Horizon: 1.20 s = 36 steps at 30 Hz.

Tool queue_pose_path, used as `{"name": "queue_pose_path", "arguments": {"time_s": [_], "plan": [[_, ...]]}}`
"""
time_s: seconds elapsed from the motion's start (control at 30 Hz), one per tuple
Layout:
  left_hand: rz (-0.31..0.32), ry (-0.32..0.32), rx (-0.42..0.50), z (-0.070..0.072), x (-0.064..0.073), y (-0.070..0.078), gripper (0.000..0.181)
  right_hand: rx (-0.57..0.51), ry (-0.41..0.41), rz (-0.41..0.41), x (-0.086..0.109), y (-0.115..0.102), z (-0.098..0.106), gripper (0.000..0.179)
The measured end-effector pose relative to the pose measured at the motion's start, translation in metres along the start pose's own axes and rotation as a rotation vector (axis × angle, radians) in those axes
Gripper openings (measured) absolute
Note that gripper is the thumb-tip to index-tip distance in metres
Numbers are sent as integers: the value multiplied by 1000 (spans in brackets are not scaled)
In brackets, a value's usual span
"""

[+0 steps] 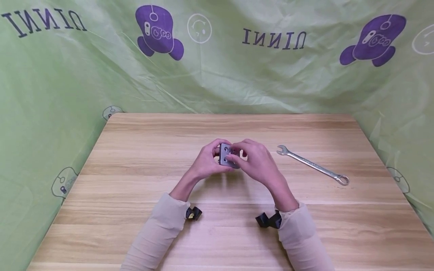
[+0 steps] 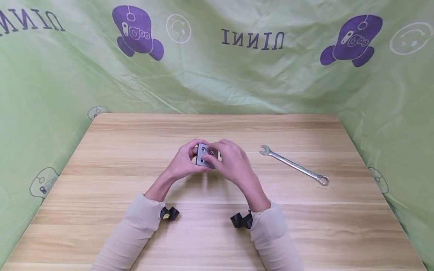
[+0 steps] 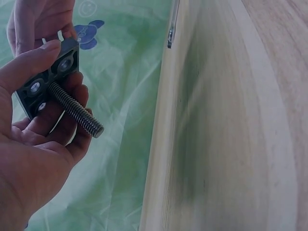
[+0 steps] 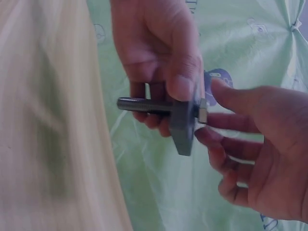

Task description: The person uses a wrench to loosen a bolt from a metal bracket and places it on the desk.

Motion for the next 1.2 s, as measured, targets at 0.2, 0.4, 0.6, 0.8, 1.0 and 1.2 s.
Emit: {"name": "queue_pose_path", "arguments": {"time_s": [0.2,0.4,0.6,0.8,1.0,1.2], "plan": [[7,6,5,-1,1,1,67,64,66,-67,-1,-3,-7,28],[13,31,-7,-2,1,0,67,70,105,-108,0,-5,-10,27],[11,35,-3,-1,2,1,67,73,133,-46,0,-5,-12,23],[7,39,-8,1,2,1,69,51,117,14,0,-5,-11,21],[3,39,-6,2,1,-1,70,29,63,57,2,-5,-9,22],[-17,35,-13,2,0,-1,69,4,25,150,2,-4,-6,21]]}}
Point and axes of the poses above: each hand's wrist, its own x-axis away from the middle knuckle, its own z-axis out of the back of the hand, y = z × x, the point moved 1 cm from there along -x, towards the middle knuckle, and after that the axes turned 13 degrees about -x, right-handed, at the moved point
